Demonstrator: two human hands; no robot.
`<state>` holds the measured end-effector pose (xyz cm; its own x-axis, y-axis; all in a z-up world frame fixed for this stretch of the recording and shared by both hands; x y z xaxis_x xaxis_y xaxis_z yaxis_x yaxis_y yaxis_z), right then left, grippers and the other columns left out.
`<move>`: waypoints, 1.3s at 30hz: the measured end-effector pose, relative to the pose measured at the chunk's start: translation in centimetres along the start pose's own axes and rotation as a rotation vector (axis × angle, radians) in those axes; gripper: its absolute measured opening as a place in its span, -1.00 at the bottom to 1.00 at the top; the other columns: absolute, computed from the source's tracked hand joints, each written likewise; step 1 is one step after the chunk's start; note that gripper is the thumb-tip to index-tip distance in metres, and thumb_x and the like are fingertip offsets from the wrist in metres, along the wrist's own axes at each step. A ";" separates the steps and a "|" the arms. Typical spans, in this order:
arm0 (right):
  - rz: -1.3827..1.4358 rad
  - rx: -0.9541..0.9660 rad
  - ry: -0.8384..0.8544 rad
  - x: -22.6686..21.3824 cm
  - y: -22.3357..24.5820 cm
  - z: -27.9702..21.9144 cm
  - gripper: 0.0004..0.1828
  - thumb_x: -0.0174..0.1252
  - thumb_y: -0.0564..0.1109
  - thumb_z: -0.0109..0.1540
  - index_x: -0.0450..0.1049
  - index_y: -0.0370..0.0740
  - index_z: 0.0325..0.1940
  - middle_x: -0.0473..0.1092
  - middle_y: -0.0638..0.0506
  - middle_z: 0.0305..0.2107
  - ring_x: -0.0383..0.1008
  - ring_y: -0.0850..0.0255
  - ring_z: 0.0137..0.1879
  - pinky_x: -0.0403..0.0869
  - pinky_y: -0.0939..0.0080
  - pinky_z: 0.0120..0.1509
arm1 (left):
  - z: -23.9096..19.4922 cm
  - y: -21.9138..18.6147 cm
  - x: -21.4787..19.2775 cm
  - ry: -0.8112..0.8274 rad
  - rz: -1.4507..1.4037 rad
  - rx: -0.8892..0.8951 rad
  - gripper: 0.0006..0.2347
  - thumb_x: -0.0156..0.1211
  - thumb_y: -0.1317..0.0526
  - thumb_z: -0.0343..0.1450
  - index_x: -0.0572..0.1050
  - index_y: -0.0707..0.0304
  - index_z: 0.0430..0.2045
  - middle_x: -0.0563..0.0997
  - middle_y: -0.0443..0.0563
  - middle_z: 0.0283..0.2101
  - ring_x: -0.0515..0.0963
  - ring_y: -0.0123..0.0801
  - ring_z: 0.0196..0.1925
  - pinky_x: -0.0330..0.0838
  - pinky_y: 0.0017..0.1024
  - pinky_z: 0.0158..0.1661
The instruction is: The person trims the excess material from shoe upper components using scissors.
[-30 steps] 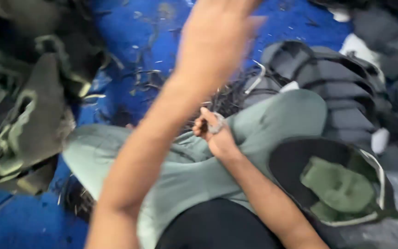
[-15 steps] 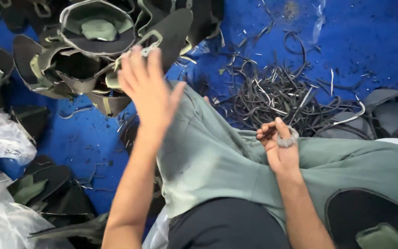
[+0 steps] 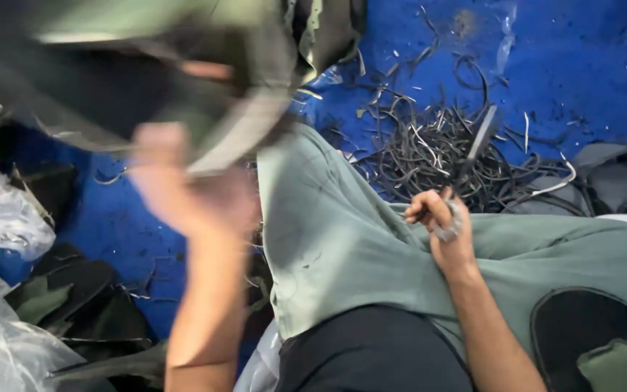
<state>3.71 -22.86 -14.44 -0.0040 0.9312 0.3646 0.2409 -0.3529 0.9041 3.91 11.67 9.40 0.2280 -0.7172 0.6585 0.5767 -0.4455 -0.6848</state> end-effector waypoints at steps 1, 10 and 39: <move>-0.010 -0.004 0.011 0.3 0.5 -0.3 -0.66 0.11 0.03 0.39 0.43 -0.29 -0.29 0.44 -0.05 -0.38 0.47 0.20 -0.22 0.46 0.17 -0.06 | -2.4 2.8 0.4 -0.008 -0.007 0.012 -0.85 0.17 0.24 0.48 0.50 0.38 -0.23 0.62 0.23 -0.04 0.62 -0.07 -0.01 0.54 -0.06 0.15; -0.048 -0.383 -0.251 -3.8 4.2 -2.0 -0.81 0.14 -0.10 0.40 0.34 -0.23 -0.20 0.37 0.02 -0.44 0.39 0.25 -0.34 0.40 0.24 -0.23 | -15.6 22.3 4.3 0.373 0.383 -0.355 -0.44 0.19 0.25 0.47 0.16 0.41 0.38 0.38 0.13 0.27 0.39 -0.26 0.30 0.28 -0.32 0.30; 0.157 0.405 1.022 17.7 -1.6 -2.1 -0.23 0.24 0.41 0.24 0.32 -0.31 0.13 0.40 -0.11 -0.03 0.43 0.11 0.14 0.40 0.13 0.24 | -3.3 1.4 -14.5 -0.083 0.158 -0.677 -0.45 -0.16 -0.19 0.54 0.56 0.46 -0.30 0.64 0.31 -0.40 0.59 0.06 -0.50 0.45 -0.16 -0.50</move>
<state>1.21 -6.00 -8.99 -0.6991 0.2987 0.6497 0.6077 -0.2306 0.7600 -1.21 19.72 -2.13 0.3436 -0.7696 0.5381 -0.0782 -0.5945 -0.8003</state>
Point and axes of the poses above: each hand's wrist, its own z-axis towards the middle knuckle, its own x-axis out of the palm, y = z × x, the point moved 7 cm from there along z, towards the middle knuckle
